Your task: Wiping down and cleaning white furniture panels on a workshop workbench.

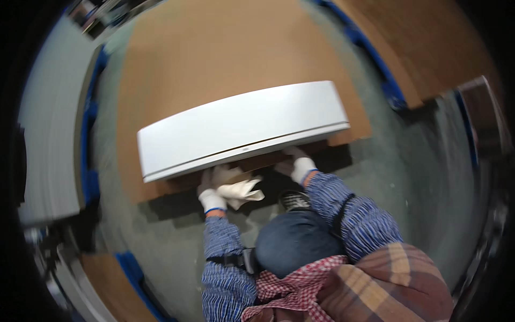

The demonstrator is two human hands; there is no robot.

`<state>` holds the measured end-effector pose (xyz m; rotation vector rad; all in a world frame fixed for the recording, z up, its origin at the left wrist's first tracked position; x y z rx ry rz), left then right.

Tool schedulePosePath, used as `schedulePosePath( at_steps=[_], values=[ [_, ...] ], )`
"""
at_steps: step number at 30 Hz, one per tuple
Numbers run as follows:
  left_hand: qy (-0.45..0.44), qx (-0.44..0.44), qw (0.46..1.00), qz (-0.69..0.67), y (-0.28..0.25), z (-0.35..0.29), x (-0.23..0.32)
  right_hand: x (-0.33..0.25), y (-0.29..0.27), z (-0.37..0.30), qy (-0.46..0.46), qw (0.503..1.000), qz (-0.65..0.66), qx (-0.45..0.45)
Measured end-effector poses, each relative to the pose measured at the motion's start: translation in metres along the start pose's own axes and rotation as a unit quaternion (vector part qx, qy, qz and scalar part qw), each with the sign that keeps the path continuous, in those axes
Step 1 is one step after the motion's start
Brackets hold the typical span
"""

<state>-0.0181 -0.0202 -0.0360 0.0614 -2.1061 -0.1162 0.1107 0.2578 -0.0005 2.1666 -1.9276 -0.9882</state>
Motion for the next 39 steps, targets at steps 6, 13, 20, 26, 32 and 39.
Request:
schedulePosePath(
  at_steps=[6,13,20,26,32,39],
  values=[
    [-0.052,0.028,0.994,-0.096,0.044,-0.022,0.026,-0.025,0.007,-0.014,0.005,0.996,-0.01,0.083],
    [-0.021,0.041,0.999,-0.002,0.019,-0.03,0.043,-0.017,0.005,-0.009,0.103,0.989,-0.1,0.034],
    [-0.017,0.023,0.952,0.304,-0.01,-0.111,0.072,-0.071,-0.026,-0.074,0.208,0.809,-0.549,-0.011],
    [0.0,0.009,0.94,0.34,-0.021,-0.208,0.17,-0.15,-0.071,-0.201,0.071,0.631,-0.772,0.02],
    [-0.001,-0.106,0.976,0.192,0.003,-0.321,0.294,-0.209,-0.055,-0.376,0.073,0.692,-0.712,0.095],
    [-0.05,-0.317,0.944,0.075,0.107,-0.468,0.421,-0.219,0.024,-0.556,0.085,0.912,-0.319,-0.243]
  ],
)
Point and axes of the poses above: each hand's wrist, its own z-axis towards the middle knuckle, its own y-axis out of the palm, x = y × z, the point moved 2 cm from there along z, towards the middle knuckle, and after that the axes turned 10 degrees about z, right-handed, at the moved point
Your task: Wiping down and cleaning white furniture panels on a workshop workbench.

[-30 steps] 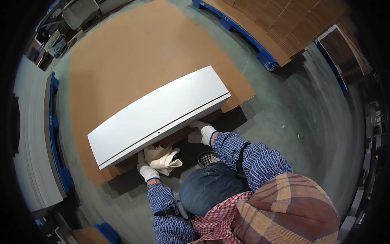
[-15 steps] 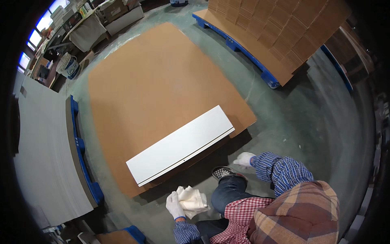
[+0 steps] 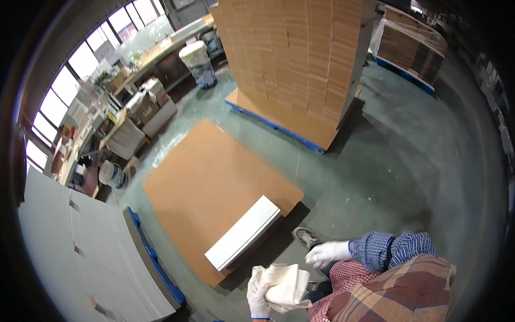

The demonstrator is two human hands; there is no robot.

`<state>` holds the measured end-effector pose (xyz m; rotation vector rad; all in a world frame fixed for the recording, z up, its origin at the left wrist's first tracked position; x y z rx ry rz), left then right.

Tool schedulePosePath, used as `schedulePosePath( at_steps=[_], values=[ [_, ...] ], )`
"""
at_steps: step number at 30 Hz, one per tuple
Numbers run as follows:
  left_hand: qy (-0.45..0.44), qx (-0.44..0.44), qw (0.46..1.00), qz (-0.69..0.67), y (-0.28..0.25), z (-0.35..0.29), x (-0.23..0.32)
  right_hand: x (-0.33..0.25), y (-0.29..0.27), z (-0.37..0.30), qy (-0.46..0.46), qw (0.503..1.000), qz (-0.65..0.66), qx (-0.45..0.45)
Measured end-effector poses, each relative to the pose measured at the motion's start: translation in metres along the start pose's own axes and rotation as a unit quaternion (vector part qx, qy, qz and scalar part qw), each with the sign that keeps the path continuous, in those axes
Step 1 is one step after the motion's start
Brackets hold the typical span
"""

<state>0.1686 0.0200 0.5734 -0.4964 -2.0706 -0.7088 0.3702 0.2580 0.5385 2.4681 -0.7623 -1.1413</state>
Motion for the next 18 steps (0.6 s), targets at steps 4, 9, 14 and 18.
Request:
schedulePosePath(
  at_steps=[4,9,14,18],
  values=[
    [0.025,-0.064,0.996,0.062,0.079,-0.017,0.039,-0.024,0.045,-0.026,-0.05,0.984,0.047,-0.163],
    [0.031,-0.098,0.99,0.097,0.176,0.005,0.067,-0.103,0.007,-0.106,-0.114,0.966,0.226,0.041],
    [0.01,-0.146,0.984,0.099,0.302,0.062,0.075,-0.171,-0.097,-0.162,-0.239,0.95,0.194,0.044],
    [-0.054,-0.176,0.96,0.209,0.407,0.124,0.089,-0.248,-0.192,-0.212,-0.3,0.943,0.093,0.113]
  ],
)
Point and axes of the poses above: each hand's wrist, its own z-axis towards the middle knuckle, its own y-axis out of the palm, x = y × z, the point moved 2 cm from there along z, towards the middle knuckle, and after that the axes turned 10 degrees about z, right-handed, at the moved point
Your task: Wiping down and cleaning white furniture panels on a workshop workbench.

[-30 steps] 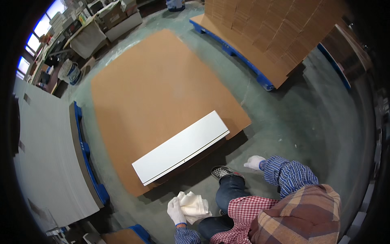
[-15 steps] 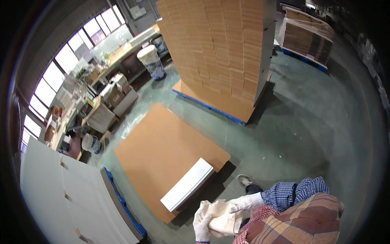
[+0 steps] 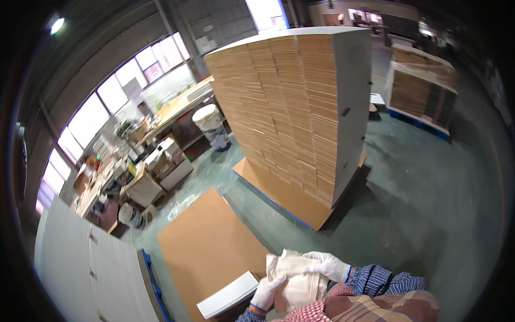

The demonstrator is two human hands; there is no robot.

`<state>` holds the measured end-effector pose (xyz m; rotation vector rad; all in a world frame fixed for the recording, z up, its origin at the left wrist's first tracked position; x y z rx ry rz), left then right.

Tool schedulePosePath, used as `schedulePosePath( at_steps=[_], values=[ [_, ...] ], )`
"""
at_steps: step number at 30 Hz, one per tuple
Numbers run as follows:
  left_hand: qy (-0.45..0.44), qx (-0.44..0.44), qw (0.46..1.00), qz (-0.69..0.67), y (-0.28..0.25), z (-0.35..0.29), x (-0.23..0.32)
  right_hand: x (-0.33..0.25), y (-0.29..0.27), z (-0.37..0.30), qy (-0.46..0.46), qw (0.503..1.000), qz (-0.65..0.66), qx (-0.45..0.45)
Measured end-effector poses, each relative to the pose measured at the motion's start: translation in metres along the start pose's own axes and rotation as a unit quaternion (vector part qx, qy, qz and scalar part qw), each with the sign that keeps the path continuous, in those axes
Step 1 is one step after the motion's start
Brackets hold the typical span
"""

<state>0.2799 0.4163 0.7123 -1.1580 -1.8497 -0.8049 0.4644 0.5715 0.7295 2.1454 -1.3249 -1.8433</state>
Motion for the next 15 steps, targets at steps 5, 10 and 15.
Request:
schedulePosePath(
  at_steps=[5,10,15],
  values=[
    [0.044,0.04,0.997,0.044,0.065,0.073,0.102,-0.105,-0.077,0.042,-0.142,0.911,-0.339,0.185],
    [0.076,0.152,0.976,0.134,0.084,0.133,0.155,-0.15,-0.068,0.074,-0.298,0.871,-0.375,0.106],
    [0.128,0.198,0.964,0.127,0.094,0.198,0.163,-0.155,-0.063,0.136,-0.088,0.948,-0.304,-0.03]
  ],
)
Point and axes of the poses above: each hand's wrist, its own z-axis towards the middle knuckle, its own y-axis out of the palm, x = y × z, the point moved 2 cm from there along z, towards the middle knuckle, and after that the axes turned 10 degrees about z, right-handed, at the moved point
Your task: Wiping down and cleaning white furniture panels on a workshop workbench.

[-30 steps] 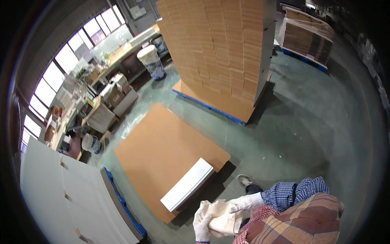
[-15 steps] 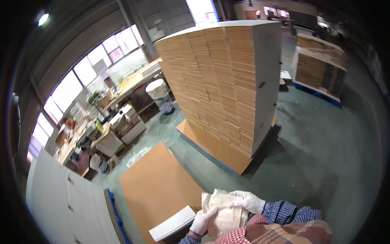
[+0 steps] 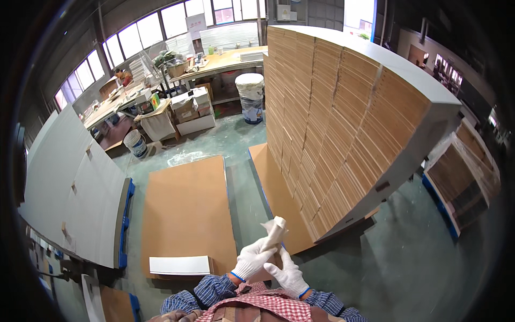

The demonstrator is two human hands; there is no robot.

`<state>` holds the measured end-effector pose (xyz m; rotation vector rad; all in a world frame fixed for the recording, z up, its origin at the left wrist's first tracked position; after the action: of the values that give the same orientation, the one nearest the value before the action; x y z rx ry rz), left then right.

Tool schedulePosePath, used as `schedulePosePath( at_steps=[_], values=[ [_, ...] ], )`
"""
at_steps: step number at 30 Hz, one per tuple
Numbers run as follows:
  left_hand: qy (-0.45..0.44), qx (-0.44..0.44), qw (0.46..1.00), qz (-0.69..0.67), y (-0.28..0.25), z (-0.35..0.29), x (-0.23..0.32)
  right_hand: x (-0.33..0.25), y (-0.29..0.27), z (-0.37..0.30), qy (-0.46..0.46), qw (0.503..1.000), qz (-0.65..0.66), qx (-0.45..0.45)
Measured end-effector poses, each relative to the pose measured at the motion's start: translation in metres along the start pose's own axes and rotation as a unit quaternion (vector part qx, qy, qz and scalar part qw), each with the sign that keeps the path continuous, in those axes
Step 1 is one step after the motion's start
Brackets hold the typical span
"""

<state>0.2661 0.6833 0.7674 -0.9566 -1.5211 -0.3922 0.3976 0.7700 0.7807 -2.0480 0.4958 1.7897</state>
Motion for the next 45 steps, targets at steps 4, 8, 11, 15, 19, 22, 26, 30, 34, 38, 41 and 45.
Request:
schedulePosePath(
  at_steps=[4,8,11,15,19,22,26,30,34,38,41,45],
  values=[
    [0.093,-0.041,0.979,0.178,0.002,0.042,0.046,0.025,-0.028,0.068,0.074,0.914,0.397,-0.029],
    [0.236,-0.105,0.944,0.205,-0.027,0.12,0.047,0.022,-0.041,0.157,0.081,0.846,0.526,-0.023],
    [0.21,-0.162,0.945,0.193,-0.057,0.183,0.055,0.031,-0.041,0.239,0.128,0.761,0.632,-0.071],
    [0.193,-0.213,0.935,0.209,-0.108,0.287,0.063,0.024,-0.035,0.352,0.175,0.824,0.538,-0.019],
    [0.083,-0.265,0.956,0.094,-0.162,0.37,0.078,-0.004,-0.028,0.442,0.171,0.832,0.526,-0.035],
    [0.103,-0.24,0.964,0.044,-0.19,0.426,0.074,-0.03,-0.024,0.503,0.164,0.878,0.447,-0.052],
    [0.062,-0.235,0.97,0.001,-0.232,0.506,0.075,-0.048,-0.022,0.598,0.19,0.879,0.42,-0.119],
    [0.035,-0.245,0.967,-0.055,-0.271,0.591,0.078,-0.066,-0.022,0.698,0.151,0.889,0.398,-0.171],
    [0.09,-0.213,0.973,0.025,-0.319,0.675,0.108,-0.108,-0.019,0.801,0.166,0.915,0.319,-0.181],
    [0.043,-0.206,0.978,0.007,-0.355,0.748,0.128,-0.105,-0.014,0.889,0.173,0.922,0.308,-0.157],
    [0.02,-0.23,0.973,0.002,-0.38,0.806,0.123,-0.099,-0.013,0.946,0.179,0.916,0.317,-0.167],
    [0.03,-0.248,0.964,0.093,-0.418,0.895,0.128,-0.102,-0.007,1.022,0.153,0.905,0.359,-0.169]
  ],
)
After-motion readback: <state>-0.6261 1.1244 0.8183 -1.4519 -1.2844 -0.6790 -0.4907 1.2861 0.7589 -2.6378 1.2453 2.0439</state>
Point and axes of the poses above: each hand's wrist, its own z-axis towards the middle knuckle, its own y-axis out of the palm, x = y × z, the point moved 2 cm from there along z, towards the middle knuckle, and after that the axes turned 10 degrees about z, right-handed, at the moved point
